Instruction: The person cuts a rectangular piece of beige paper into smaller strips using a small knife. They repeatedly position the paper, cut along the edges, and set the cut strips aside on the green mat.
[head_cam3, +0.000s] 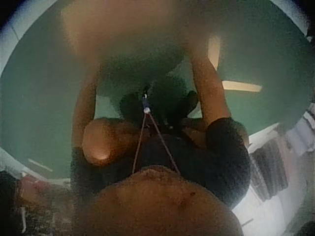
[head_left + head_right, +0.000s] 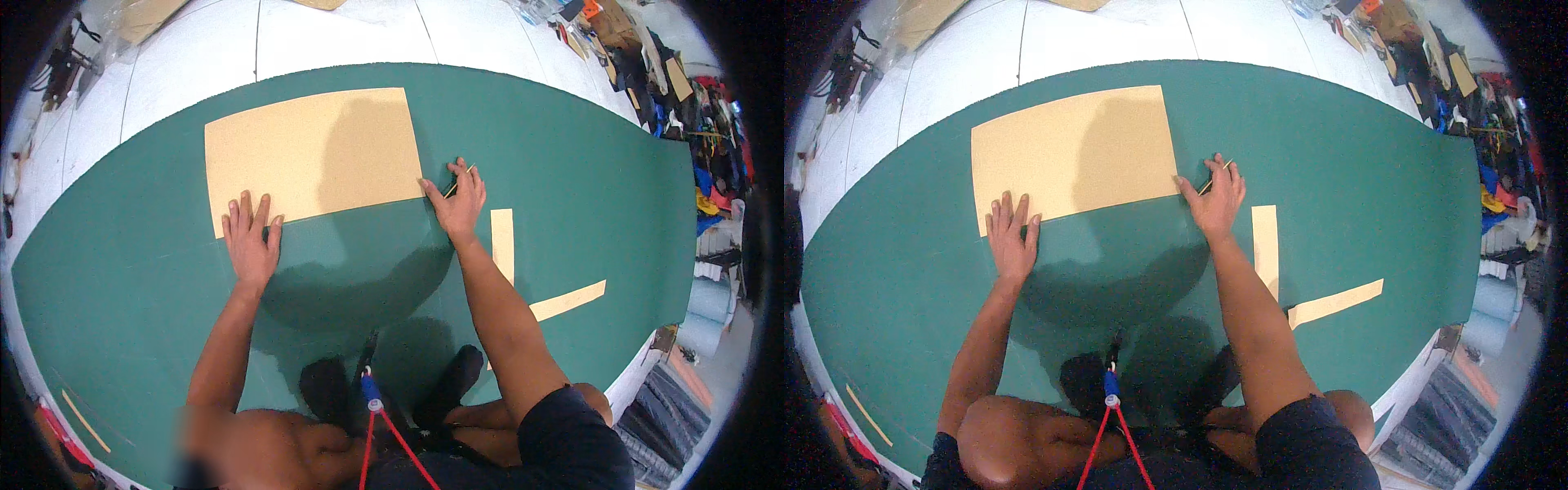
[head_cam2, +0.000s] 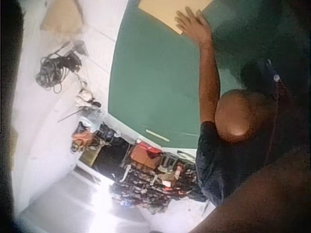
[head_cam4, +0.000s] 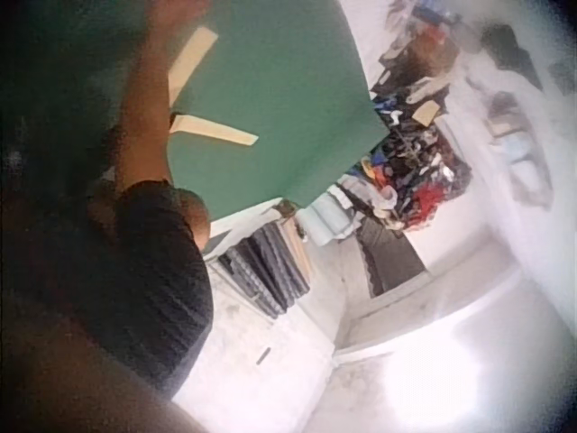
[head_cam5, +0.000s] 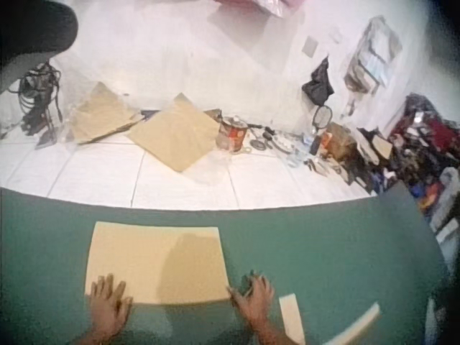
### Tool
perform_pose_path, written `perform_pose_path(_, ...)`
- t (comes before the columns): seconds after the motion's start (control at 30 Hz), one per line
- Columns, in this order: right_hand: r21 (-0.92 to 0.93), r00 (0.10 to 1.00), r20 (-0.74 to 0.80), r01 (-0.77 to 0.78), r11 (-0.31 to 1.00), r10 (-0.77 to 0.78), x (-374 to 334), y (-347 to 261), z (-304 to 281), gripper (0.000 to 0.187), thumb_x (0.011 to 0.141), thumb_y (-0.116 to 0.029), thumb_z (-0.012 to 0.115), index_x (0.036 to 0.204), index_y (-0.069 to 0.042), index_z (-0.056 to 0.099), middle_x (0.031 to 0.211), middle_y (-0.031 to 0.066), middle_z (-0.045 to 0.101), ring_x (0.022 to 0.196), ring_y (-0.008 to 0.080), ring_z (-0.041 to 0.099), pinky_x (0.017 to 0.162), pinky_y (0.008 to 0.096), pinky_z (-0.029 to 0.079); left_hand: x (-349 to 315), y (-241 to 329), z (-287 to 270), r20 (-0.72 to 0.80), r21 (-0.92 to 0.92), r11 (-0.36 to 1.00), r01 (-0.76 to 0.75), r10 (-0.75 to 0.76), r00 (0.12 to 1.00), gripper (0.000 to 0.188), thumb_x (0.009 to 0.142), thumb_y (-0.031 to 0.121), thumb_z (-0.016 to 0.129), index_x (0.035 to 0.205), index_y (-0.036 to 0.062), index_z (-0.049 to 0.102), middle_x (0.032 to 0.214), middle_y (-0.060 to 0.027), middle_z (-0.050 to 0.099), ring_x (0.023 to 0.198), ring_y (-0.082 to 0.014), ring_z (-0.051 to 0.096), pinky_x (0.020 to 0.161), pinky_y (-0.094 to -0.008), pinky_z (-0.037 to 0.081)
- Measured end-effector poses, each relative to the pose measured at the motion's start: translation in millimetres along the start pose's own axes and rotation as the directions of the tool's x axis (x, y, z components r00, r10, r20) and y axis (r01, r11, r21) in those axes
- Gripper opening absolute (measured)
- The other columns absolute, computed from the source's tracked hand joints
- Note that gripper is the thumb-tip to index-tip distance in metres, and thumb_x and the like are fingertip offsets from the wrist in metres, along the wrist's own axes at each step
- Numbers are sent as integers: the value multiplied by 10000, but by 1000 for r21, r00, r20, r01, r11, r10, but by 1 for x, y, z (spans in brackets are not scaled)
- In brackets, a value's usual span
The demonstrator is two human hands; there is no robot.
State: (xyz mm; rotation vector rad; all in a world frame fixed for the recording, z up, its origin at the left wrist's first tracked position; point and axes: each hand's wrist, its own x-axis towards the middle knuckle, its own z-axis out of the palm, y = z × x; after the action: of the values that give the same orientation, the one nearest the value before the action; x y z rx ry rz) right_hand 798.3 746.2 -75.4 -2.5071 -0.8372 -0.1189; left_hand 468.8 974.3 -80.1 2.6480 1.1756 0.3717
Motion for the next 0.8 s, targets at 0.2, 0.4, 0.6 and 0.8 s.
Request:
perform_pose_path(0.2, 30, 999, -11, -30, 999, 30, 1, 1, -2, 770, 746, -568, 852, 1301, -84, 631, 1509, 124, 550, 1459, 396, 388, 1210, 561, 226, 2, 1, 0, 11, -56, 998, 12, -12, 1000, 499, 1022, 429, 600, 1466, 203, 591, 1633, -165, 386, 1518, -425, 309, 1247, -589, 188)
perform_pose_path(0.4, 31, 1000, -7, -25, 999, 25, 5, 5, -3, 751, 744, -541, 863, 1297, -87, 633, 1502, 118, 558, 1466, 382, 377, 1214, 541, 234, 4, 5, -2, 15, -65, 998, 15, -14, 1000, 497, 1007, 421, 626, 1449, 195, 605, 1627, -182, 386, 1506, -453, 321, 1237, -619, 191)
perform_pose_path(0.6, 20, 997, -16, 74, 997, -74, 4, 8, -6, 723, 748, -450, 889, 1303, -70, 625, 1499, 122, 563, 1417, 406, 439, 1183, 541, 288, 1, 1, 2, 2, -12, 1000, -25, 26, 1000, 525, 1016, 447, 587, 1476, 194, 568, 1626, -198, 379, 1508, -458, 318, 1238, -633, 176)
perform_pose_path(0.8, -4, 999, -2, 37, 999, -37, -3, 14, -3, 708, 776, -459, 869, 1303, -59, 618, 1515, 127, 549, 1461, 409, 391, 1200, 550, 256, 1, 5, -5, 25, -92, 996, -8, 11, 1000, 534, 1029, 461, 552, 1487, 187, 551, 1618, -209, 374, 1509, -451, 309, 1247, -610, 179)
